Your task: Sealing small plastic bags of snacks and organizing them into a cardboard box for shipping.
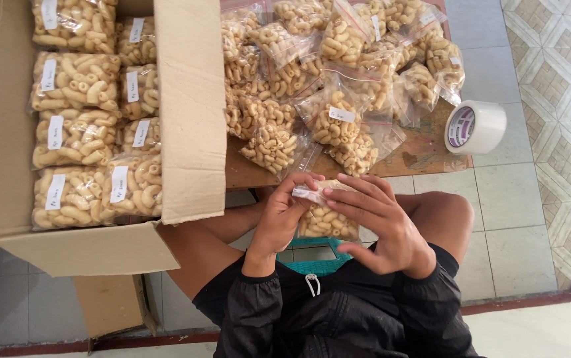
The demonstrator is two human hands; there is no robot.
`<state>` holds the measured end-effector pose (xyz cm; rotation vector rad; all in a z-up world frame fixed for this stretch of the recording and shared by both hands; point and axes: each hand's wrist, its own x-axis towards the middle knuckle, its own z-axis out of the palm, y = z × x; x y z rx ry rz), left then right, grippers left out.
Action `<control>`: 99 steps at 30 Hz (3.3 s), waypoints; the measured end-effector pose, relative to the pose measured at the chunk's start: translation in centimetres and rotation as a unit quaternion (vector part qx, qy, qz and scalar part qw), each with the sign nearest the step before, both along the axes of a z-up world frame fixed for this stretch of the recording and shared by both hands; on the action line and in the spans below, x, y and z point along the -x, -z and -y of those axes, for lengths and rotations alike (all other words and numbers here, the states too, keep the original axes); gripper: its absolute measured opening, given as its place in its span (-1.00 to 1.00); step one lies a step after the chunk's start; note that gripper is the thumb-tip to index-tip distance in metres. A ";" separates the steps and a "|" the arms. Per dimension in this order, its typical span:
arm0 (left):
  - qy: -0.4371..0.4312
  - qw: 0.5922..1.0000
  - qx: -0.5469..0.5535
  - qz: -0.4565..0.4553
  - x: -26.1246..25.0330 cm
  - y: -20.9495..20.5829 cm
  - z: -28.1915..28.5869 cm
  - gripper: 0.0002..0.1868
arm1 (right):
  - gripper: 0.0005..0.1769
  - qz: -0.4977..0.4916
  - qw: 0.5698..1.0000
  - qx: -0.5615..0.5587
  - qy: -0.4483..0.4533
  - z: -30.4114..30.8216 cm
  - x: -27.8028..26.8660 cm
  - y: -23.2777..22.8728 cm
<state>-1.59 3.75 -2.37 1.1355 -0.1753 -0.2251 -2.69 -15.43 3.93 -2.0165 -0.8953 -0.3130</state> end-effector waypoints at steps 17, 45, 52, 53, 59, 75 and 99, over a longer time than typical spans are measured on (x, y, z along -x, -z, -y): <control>-0.102 0.984 -0.004 0.149 0.4 -4.0 -0.3 -0.20 | -0.40 -0.391 0.731 -0.558 -0.032 -2.5 -1.3 8.1; -0.275 0.721 -0.598 0.217 -1.1 -14.3 -20.5 -0.60 | -0.64 0.027 0.993 0.078 -0.079 -21.9 -13.9 -12.9; -0.300 0.635 -0.678 0.216 -2.1 -11.3 -21.6 -0.56 | -0.53 -0.101 0.967 0.202 -0.116 -26.1 -17.5 -8.0; -0.286 0.625 -0.697 0.206 -2.3 -11.0 -21.6 -0.56 | -0.56 -0.063 0.941 0.314 -0.109 -26.4 -17.3 -8.0; -0.222 0.609 -0.743 0.168 -2.2 -11.4 -21.2 -0.54 | -0.39 -0.013 0.909 0.395 -0.131 -26.1 -16.1 -10.3; -0.171 0.645 -0.726 0.169 -2.2 -12.7 -21.0 -0.43 | -0.27 -0.056 0.837 0.503 -0.208 -28.1 -17.3 -9.9; -0.052 0.623 -0.766 0.151 -3.4 -11.7 -21.8 -0.36 | -0.38 0.153 0.952 0.265 0.001 -18.9 -8.6 -7.0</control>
